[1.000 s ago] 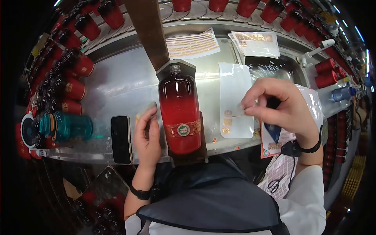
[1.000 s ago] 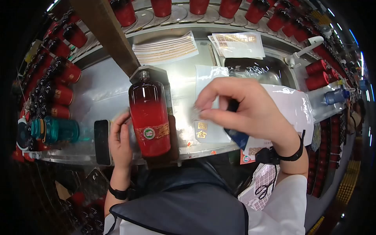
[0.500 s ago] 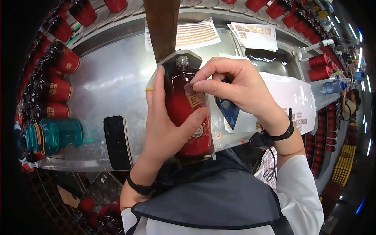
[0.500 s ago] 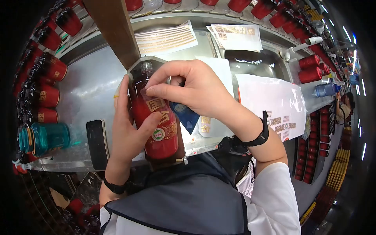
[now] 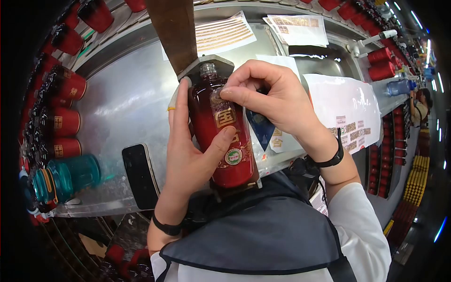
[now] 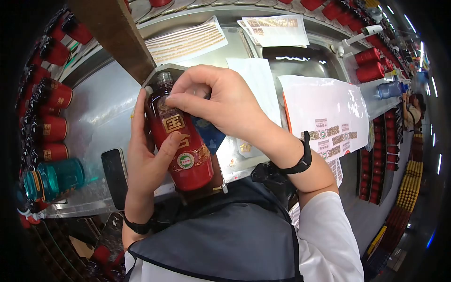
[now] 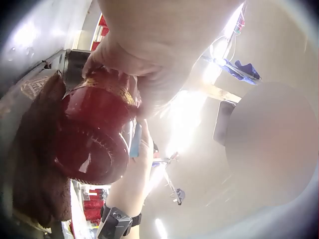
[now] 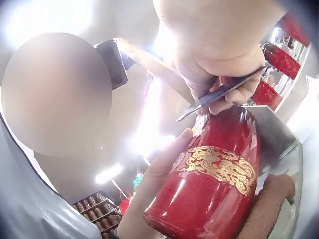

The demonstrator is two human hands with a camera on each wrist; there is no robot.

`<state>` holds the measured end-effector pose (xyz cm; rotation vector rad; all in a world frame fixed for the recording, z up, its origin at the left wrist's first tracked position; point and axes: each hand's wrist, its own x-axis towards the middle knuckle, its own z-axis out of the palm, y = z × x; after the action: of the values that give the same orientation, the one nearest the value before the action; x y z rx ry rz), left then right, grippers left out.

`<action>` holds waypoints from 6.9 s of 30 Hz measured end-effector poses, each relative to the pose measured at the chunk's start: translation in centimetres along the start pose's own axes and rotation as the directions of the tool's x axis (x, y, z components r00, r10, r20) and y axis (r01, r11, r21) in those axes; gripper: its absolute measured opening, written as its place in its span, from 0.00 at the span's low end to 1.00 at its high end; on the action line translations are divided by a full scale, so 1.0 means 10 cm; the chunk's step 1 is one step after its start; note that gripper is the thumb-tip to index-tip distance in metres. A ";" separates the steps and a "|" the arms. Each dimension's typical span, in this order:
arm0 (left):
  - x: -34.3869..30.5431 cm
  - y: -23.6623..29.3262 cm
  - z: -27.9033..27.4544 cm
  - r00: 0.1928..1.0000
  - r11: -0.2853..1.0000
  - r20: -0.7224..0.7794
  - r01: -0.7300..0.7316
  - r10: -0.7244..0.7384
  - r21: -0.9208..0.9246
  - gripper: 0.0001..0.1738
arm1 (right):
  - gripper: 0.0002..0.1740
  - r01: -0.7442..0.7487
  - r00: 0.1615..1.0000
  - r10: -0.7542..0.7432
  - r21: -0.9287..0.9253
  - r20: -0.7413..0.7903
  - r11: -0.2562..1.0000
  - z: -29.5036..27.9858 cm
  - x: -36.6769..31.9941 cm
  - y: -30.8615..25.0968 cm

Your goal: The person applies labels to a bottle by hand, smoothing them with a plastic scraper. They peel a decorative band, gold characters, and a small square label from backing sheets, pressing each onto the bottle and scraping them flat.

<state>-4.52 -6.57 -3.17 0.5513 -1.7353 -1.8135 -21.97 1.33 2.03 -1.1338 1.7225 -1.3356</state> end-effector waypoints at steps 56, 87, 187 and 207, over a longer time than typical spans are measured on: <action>0.25 0.12 0.06 0.993 0.969 -0.080 0.061 -0.083 -0.241 0.23 | 0.14 0.046 0.999 -0.048 0.092 0.020 0.995 -0.03 0.04 0.08; 0.27 0.05 0.08 0.994 0.951 -0.096 0.025 -0.057 -0.307 0.18 | 0.20 0.010 1.000 -0.009 0.137 -0.008 0.990 -0.01 -0.01 0.21; -0.19 -0.03 0.09 0.995 0.975 -0.018 0.089 -0.095 -0.204 0.49 | 0.23 -0.353 0.897 0.439 0.510 -0.055 0.784 -0.53 -0.14 0.43; -0.22 -0.16 0.06 0.995 0.989 -0.074 0.055 -0.066 -0.140 0.58 | 0.13 0.413 0.899 -0.431 -0.480 0.079 0.773 -0.21 0.05 -0.34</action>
<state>-3.42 -4.66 -4.86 0.6152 -1.5435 -1.9105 -23.26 1.30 5.87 -1.8913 1.9699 -1.1945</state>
